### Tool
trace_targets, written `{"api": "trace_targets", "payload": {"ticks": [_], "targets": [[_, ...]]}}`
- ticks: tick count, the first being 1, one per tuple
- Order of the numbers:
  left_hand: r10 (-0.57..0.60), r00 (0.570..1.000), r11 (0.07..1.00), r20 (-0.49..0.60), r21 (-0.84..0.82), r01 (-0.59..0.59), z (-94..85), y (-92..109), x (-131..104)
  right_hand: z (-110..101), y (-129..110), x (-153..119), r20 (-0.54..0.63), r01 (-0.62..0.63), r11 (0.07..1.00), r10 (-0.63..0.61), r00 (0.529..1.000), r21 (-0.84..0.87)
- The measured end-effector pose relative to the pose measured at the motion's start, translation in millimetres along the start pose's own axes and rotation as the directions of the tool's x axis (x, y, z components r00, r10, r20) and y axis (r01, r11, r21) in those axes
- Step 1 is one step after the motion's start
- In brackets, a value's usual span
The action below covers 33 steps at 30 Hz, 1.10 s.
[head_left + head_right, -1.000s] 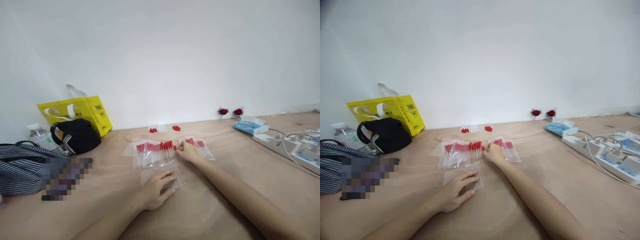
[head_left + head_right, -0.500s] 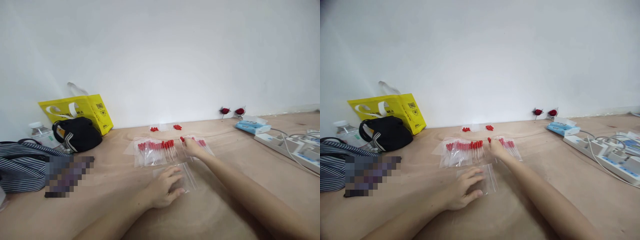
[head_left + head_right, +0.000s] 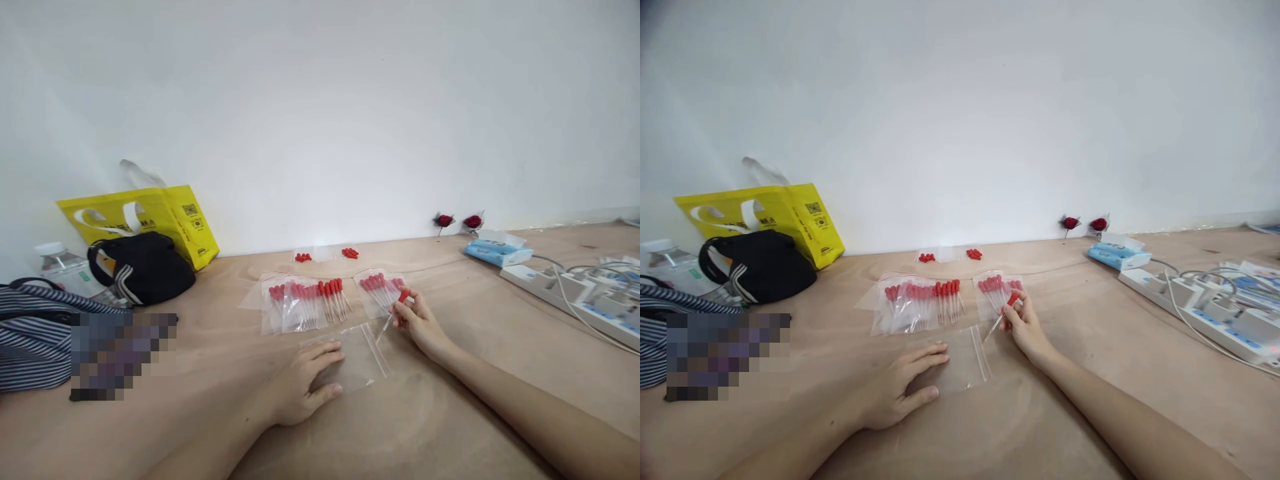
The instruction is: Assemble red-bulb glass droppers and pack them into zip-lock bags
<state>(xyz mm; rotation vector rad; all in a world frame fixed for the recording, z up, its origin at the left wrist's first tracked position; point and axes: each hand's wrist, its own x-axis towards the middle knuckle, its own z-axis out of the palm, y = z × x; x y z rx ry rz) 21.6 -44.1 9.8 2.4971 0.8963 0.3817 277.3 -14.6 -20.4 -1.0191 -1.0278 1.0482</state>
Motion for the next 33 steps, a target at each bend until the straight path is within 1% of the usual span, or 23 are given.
{"api": "trace_targets", "payload": {"ticks": [4, 7, 11, 14, 16, 19, 22, 25, 30, 33], "targets": [[-0.013, 0.999, 1.000, -0.049, -0.019, 0.012, -2.0, 1, 0, 5, -3, -4, -0.027, -0.010, 1.000, 0.010, 1.000, 0.006], [-0.035, 0.999, 0.999, -0.042, -0.024, 0.034, -4.0, 0, -1, 5, 0, -5, -0.004, -0.046, 0.997, 0.046, 0.999, 0.058], [-0.098, 0.995, 0.995, -0.002, -0.002, 0.098, -4.7, -6, -5, 6, 4, -9, 0.070, -0.149, 0.977, 0.140, 0.988, 0.150], [-0.123, 0.992, 0.992, 0.015, 0.003, 0.123, -4.7, -8, -6, 5, 5, -9, 0.129, -0.183, 0.977, 0.168, 0.977, 0.111], [-0.121, 0.992, 0.993, 0.026, 0.001, 0.121, -5.1, -8, -5, 2, 4, -7, 0.116, -0.151, 0.986, 0.142, 0.983, 0.067], [-0.127, 0.991, 0.992, 0.051, 0.001, 0.127, -5.8, -8, -5, -6, 2, -1, 0.044, -0.085, 0.996, 0.084, 0.995, 0.010], [-0.133, 0.990, 0.991, 0.055, -0.004, 0.133, -5.5, -10, -5, -13, -1, 4, -0.005, -0.049, 0.998, 0.049, 0.999, -0.025], [-0.118, 0.992, 0.993, 0.043, -0.020, 0.119, -4.7, -12, -7, -18, -3, 7, -0.028, -0.019, 0.998, 0.017, 0.999, -0.063], [-0.136, 0.989, 0.991, 0.060, -0.013, 0.137, -6.0, -11, -7, -22, -5, 9, -0.067, 0.078, 0.985, -0.089, 0.994, -0.152], [-0.134, 0.989, 0.991, 0.066, 0.000, 0.135, -7.4, -8, -7, -22, -5, 9, -0.066, 0.070, 0.984, -0.081, 0.994, -0.162]]}}
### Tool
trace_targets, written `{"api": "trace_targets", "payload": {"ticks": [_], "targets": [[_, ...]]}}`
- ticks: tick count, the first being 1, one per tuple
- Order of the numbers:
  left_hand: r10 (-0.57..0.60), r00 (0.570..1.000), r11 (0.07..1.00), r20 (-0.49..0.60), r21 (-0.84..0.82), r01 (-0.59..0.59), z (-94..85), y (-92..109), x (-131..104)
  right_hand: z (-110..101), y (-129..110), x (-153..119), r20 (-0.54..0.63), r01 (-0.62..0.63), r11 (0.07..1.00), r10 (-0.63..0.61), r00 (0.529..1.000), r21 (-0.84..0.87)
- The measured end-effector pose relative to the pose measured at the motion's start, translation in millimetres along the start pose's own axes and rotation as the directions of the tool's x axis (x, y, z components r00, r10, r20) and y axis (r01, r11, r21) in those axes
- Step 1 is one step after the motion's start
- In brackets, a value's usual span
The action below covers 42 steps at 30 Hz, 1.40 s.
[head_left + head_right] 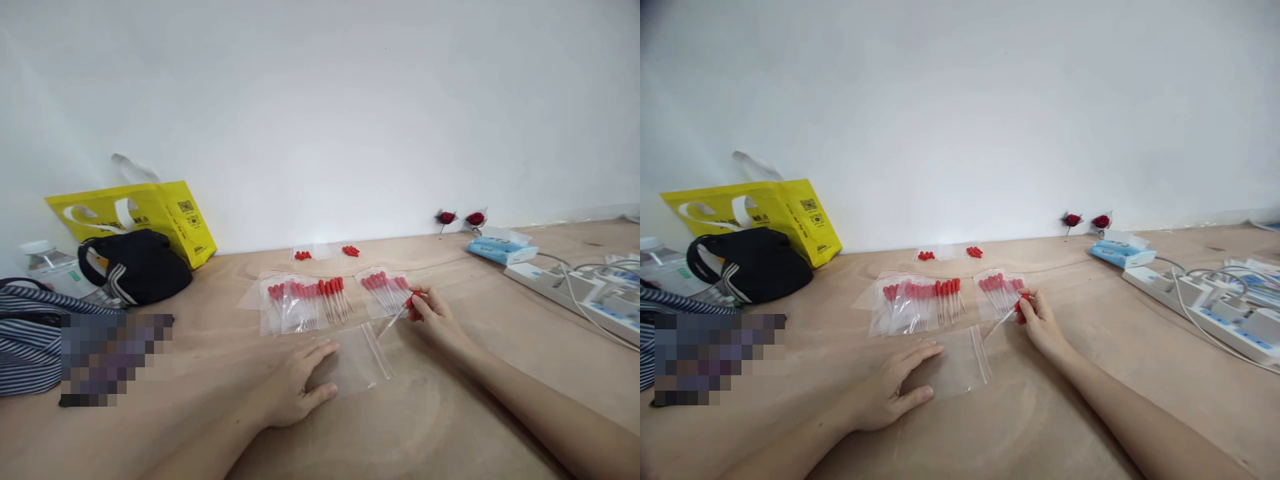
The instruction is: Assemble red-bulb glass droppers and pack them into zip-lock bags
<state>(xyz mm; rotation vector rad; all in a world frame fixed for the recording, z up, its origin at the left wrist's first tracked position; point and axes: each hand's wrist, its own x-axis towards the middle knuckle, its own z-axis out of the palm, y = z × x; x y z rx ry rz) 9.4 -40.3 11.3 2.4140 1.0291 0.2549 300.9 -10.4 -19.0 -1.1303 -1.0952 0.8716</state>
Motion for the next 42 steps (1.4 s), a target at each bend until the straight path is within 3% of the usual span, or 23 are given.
{"api": "trace_targets", "payload": {"ticks": [9, 16, 23, 26, 30, 33, 38, 42], "targets": [[-0.023, 1.000, 1.000, -0.013, -0.005, 0.022, 0.0, 2, 0, 15, 2, -16, 0.166, -0.105, 0.994, 0.103, 0.981, 0.001], [0.009, 1.000, 1.000, -0.025, -0.006, -0.009, -0.1, 1, 0, 5, 0, -5, 0.111, -0.044, 0.995, 0.054, 0.992, -0.085], [0.002, 1.000, 1.000, -0.016, -0.007, -0.003, 1.5, -2, 0, 11, 1, -13, 0.210, -0.088, 0.994, 0.100, 0.973, -0.065], [-0.006, 1.000, 1.000, -0.016, -0.007, 0.006, 1.0, 0, -1, 10, 1, -16, 0.325, -0.098, 0.992, 0.119, 0.938, -0.080], [-0.006, 1.000, 1.000, -0.029, -0.017, 0.005, 0.0, 3, 0, 6, -5, -18, 0.534, -0.055, 0.983, 0.140, 0.834, -0.173], [-0.007, 0.999, 1.000, -0.037, -0.016, 0.007, -0.6, 5, 1, 9, -11, -22, 0.586, -0.034, 0.974, 0.161, 0.794, -0.222], [0.031, 0.998, 0.999, -0.053, -0.007, -0.031, 0.3, 4, 2, 20, -10, -28, 0.575, -0.005, 0.973, 0.142, 0.806, -0.232], [0.051, 0.996, 0.998, -0.069, -0.018, -0.053, 2.1, 1, 3, 22, -4, -25, 0.515, 0.066, 0.973, 0.058, 0.855, -0.220]]}}
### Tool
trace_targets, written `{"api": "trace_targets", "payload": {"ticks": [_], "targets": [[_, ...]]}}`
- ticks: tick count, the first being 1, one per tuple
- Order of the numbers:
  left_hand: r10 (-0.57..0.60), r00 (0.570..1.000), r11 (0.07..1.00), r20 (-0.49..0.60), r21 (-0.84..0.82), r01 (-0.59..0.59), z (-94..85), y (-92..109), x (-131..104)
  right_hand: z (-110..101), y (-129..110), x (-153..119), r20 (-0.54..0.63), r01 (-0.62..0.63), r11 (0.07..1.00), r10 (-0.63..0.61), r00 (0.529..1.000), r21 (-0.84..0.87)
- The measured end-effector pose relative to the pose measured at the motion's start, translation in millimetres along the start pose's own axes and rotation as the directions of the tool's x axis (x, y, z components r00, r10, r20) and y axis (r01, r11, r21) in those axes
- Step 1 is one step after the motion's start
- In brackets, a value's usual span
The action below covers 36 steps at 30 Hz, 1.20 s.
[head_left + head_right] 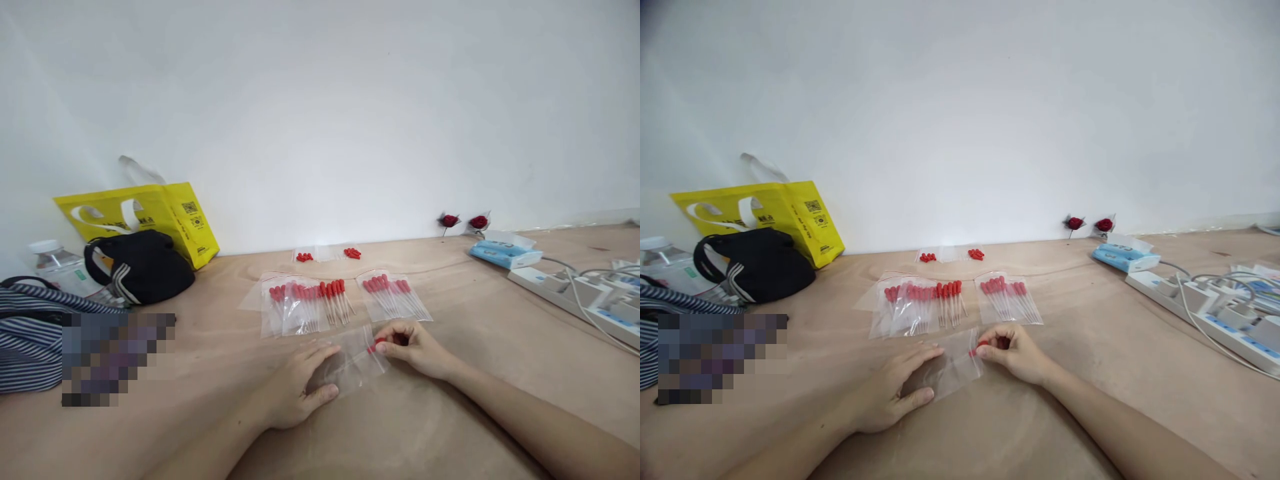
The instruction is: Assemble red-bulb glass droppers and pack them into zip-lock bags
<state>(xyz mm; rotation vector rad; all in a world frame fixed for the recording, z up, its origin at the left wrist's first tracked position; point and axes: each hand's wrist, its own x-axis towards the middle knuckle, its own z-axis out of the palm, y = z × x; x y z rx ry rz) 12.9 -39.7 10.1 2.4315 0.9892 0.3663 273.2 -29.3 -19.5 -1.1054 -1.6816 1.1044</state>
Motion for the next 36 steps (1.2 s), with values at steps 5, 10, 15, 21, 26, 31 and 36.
{"api": "trace_targets", "payload": {"ticks": [5, 10, 15, 21, 26, 31, 36], "targets": [[-0.023, 1.000, 1.000, 0.021, 0.020, 0.023, 0.4, 1, 0, 1, -1, 1, 0.095, 0.109, 0.991, -0.102, 0.990, -0.075], [-0.014, 1.000, 1.000, 0.014, 0.021, 0.014, 0.6, 4, 2, 11, -7, -1, 0.206, 0.091, 0.996, -0.094, 0.974, 0.027], [-0.023, 1.000, 0.999, 0.007, 0.030, 0.023, 0.9, 6, 3, 18, -3, -3, 0.245, 0.019, 0.991, -0.051, 0.968, 0.129], [-0.006, 0.999, 1.000, 0.038, -0.013, 0.006, -6.3, -1, -1, 8, -3, 4, 0.170, 0.062, 0.998, -0.064, 0.983, 0.021], [-0.012, 0.998, 1.000, 0.062, -0.003, 0.012, -8.4, -7, -4, -3, -15, 4, 0.298, 0.233, 0.946, -0.161, 0.941, -0.223], [0.002, 0.999, 1.000, 0.045, -0.023, -0.001, -10.6, -2, -3, -5, -17, 0, 0.385, 0.339, 0.893, -0.212, 0.898, -0.298], [0.033, 0.998, 0.999, 0.045, -0.033, -0.032, -12.8, -5, -4, -13, -11, 1, 0.308, 0.264, 0.936, -0.186, 0.933, -0.234]]}}
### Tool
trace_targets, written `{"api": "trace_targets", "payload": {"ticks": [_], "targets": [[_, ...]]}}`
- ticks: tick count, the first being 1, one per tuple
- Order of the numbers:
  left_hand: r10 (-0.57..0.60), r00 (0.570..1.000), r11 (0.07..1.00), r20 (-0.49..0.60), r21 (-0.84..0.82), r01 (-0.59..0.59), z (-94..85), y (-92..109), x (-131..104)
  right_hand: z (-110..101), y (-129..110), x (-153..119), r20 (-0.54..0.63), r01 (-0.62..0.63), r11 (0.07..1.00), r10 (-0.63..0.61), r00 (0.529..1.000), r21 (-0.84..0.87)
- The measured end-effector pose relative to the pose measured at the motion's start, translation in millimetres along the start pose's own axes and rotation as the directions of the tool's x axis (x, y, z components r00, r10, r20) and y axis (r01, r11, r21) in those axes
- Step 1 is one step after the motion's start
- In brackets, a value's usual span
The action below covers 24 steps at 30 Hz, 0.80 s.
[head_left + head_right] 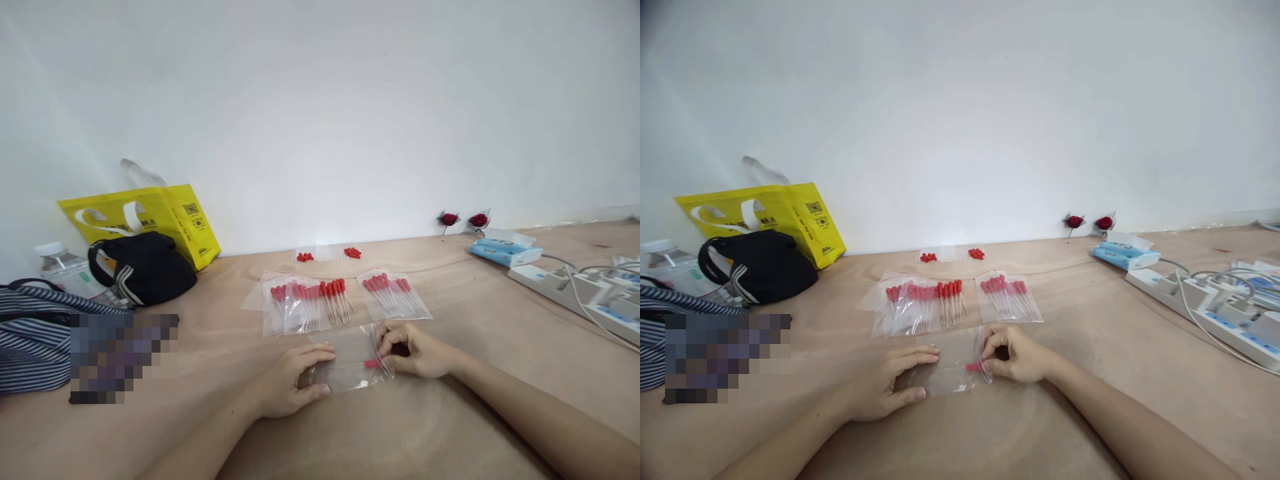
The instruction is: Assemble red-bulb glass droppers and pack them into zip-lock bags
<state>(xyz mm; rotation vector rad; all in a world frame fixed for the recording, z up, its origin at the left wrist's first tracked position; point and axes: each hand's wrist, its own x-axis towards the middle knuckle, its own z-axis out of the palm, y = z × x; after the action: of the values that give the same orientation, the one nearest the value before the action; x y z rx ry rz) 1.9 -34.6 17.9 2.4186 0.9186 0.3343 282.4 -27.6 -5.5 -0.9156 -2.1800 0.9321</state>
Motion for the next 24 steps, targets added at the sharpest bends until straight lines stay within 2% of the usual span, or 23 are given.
{"api": "trace_targets", "payload": {"ticks": [5, 9, 13, 16, 18, 20, 22, 24], "targets": [[0.006, 1.000, 0.999, -0.003, 0.031, -0.006, 0.2, -7, -2, -5, 4, 6, 0.002, -0.042, 0.999, 0.042, 0.999, 0.023], [0.012, 1.000, 1.000, -0.010, 0.025, -0.012, 1.6, -7, -1, 8, 4, 13, -0.001, -0.054, 0.997, 0.054, 0.999, 0.060], [0.023, 1.000, 1.000, -0.017, 0.008, -0.023, 1.6, -6, -1, 24, 4, 17, -0.150, -0.118, 0.993, 0.118, 0.982, 0.011], [0.020, 1.000, 1.000, -0.014, 0.005, -0.020, 0.4, -4, 0, 28, 6, 18, -0.226, -0.139, 0.990, 0.130, 0.965, -0.022], [0.015, 1.000, 1.000, -0.007, 0.003, -0.015, -0.7, -2, -1, 25, 8, 19, -0.265, -0.161, 0.987, 0.158, 0.951, 0.012], [0.008, 1.000, 1.000, 0.000, -0.001, -0.008, -1.5, -1, -1, 17, 11, 23, -0.352, -0.196, 0.980, 0.192, 0.916, 0.024], [0.002, 1.000, 1.000, -0.002, -0.004, -0.002, -1.6, 0, -1, 8, 15, 33, -0.446, -0.239, 0.971, 0.204, 0.871, -0.023], [0.006, 1.000, 1.000, -0.009, -0.002, -0.006, -0.9, -1, -2, 0, 18, 50, -0.488, -0.307, 0.948, 0.229, 0.842, -0.085]]}}
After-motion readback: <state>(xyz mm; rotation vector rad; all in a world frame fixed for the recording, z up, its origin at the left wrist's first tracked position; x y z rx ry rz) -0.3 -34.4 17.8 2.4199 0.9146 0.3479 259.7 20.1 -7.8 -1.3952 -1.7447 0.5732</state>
